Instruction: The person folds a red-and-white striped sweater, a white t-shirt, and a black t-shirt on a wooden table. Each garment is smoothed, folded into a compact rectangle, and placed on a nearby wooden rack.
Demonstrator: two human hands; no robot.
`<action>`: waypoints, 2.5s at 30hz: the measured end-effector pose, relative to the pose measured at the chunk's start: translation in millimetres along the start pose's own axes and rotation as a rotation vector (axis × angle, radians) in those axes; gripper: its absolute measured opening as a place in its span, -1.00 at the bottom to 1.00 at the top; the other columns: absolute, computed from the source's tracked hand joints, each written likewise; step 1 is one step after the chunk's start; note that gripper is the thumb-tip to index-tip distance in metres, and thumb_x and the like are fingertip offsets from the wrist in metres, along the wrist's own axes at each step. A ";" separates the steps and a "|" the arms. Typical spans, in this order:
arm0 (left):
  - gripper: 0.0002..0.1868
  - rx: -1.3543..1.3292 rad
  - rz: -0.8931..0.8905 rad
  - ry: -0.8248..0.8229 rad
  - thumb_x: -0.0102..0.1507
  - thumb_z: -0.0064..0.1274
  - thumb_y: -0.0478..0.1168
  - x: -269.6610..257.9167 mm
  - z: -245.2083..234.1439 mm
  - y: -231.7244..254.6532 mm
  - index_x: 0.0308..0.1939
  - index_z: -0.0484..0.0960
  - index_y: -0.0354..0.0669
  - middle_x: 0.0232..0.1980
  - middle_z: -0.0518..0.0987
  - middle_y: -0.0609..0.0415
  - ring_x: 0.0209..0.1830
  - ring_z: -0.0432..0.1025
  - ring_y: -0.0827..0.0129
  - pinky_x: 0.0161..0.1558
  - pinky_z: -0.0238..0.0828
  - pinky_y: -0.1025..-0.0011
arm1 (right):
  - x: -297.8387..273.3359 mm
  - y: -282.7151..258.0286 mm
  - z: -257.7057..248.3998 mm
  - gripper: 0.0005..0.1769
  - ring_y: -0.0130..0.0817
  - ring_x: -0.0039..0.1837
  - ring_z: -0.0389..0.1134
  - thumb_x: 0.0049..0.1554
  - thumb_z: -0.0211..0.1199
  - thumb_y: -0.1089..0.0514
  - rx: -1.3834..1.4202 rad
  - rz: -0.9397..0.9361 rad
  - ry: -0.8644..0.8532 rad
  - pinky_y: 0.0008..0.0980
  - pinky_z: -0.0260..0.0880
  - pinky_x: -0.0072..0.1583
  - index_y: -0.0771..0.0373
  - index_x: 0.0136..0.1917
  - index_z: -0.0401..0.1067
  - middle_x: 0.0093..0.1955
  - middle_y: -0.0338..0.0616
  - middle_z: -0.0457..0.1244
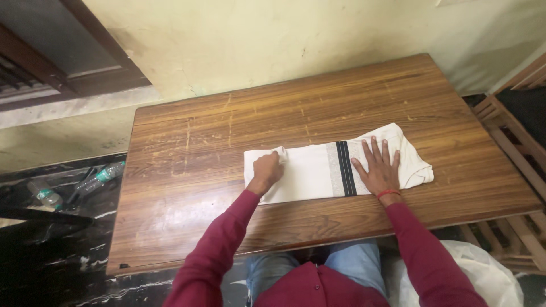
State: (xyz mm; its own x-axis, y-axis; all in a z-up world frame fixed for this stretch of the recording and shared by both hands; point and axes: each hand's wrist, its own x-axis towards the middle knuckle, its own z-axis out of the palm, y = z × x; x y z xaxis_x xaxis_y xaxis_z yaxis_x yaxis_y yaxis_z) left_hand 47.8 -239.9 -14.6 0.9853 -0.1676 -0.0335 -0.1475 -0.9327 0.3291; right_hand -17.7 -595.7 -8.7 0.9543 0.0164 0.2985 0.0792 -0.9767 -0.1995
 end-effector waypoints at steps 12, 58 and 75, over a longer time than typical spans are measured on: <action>-0.33 0.121 0.054 -0.456 0.04 0.30 -0.06 -7.7 -47.8 9.1 0.20 0.51 -0.14 -0.05 0.69 -0.12 -0.01 0.59 0.02 0.02 0.55 0.08 | 2.7 -0.4 1.5 -0.14 -0.03 0.72 -0.29 0.27 -0.23 -0.49 -0.023 0.019 -0.034 0.34 -0.43 0.56 -0.01 0.64 0.04 0.73 -0.13 -0.17; -0.79 -0.404 0.074 0.514 0.16 0.29 -0.32 -193.3 -52.9 -40.0 -0.12 0.78 -0.20 -0.12 0.67 -0.03 -0.09 0.51 0.14 -0.05 0.50 0.25 | -49.2 -156.7 -47.4 -0.63 -0.22 0.12 0.44 0.14 0.36 -0.01 0.499 -0.516 -0.029 -0.31 0.53 0.05 0.08 0.20 0.55 0.13 -0.17 0.38; -0.90 -0.328 -0.090 0.552 0.14 0.31 -0.27 -196.5 -31.4 -54.0 -0.27 0.83 -0.03 -0.10 0.73 0.11 0.02 0.49 0.19 0.07 0.47 0.26 | -61.5 -171.7 4.4 -0.92 -0.41 0.04 0.39 0.12 0.34 0.19 0.550 -0.375 -0.101 -0.43 0.49 0.04 0.05 -0.07 0.57 0.03 -0.33 0.34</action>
State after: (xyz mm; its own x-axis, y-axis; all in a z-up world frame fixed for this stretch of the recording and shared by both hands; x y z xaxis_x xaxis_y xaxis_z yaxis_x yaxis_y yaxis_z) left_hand -135.1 -146.6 3.9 0.9051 0.1771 0.3867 -0.1142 -0.7746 0.6220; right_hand -88.7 -428.1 3.1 0.8539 0.3791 0.3565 0.5199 -0.6501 -0.5541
